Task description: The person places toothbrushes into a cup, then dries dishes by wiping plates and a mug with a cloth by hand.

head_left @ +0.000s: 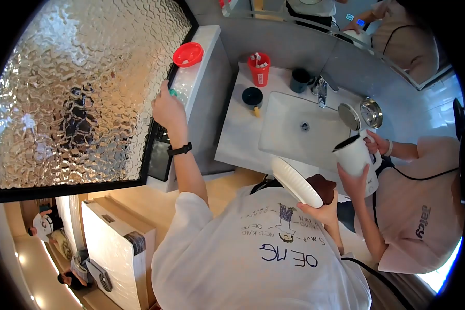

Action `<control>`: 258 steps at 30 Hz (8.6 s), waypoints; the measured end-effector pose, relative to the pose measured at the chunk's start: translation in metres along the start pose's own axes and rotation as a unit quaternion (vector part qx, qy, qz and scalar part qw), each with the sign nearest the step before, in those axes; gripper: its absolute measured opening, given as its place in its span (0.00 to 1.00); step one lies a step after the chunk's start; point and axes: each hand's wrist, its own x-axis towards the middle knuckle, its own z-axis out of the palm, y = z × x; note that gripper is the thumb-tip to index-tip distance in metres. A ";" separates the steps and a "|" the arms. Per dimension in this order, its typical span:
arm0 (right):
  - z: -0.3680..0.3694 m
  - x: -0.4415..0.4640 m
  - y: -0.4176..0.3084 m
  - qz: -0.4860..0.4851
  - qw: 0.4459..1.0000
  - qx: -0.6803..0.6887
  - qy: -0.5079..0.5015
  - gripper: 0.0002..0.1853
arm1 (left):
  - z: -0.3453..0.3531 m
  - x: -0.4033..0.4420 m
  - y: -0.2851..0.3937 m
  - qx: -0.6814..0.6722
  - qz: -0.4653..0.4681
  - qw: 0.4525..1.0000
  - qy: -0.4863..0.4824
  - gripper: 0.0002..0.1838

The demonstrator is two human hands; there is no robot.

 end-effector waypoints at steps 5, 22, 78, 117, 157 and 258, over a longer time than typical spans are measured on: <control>-0.002 -0.005 0.007 0.000 1.000 0.003 -0.001 0.16 | -0.031 -0.018 0.018 -0.032 0.053 0.992 0.113 0.28; -0.007 -0.022 0.033 0.106 0.969 0.172 0.141 0.34 | -0.015 -0.215 0.100 -0.670 0.039 0.561 -0.485 0.26; 0.002 0.057 -0.018 -0.141 0.876 -0.457 -0.072 0.35 | -0.020 -0.229 0.086 -0.742 -0.132 0.269 -0.600 0.38; 0.024 0.060 -0.038 -0.209 0.895 -0.389 -0.064 0.33 | -0.045 -0.229 0.097 -0.854 -0.194 -0.070 -0.478 0.38; 0.002 -0.007 -0.019 -0.251 0.889 -0.336 0.185 0.42 | -0.106 -0.272 0.164 -0.934 0.010 0.163 -0.317 0.45; -0.057 -0.008 -0.002 0.009 0.975 0.054 0.216 0.14 | -0.022 -0.254 0.182 -0.686 0.095 0.424 -0.583 0.21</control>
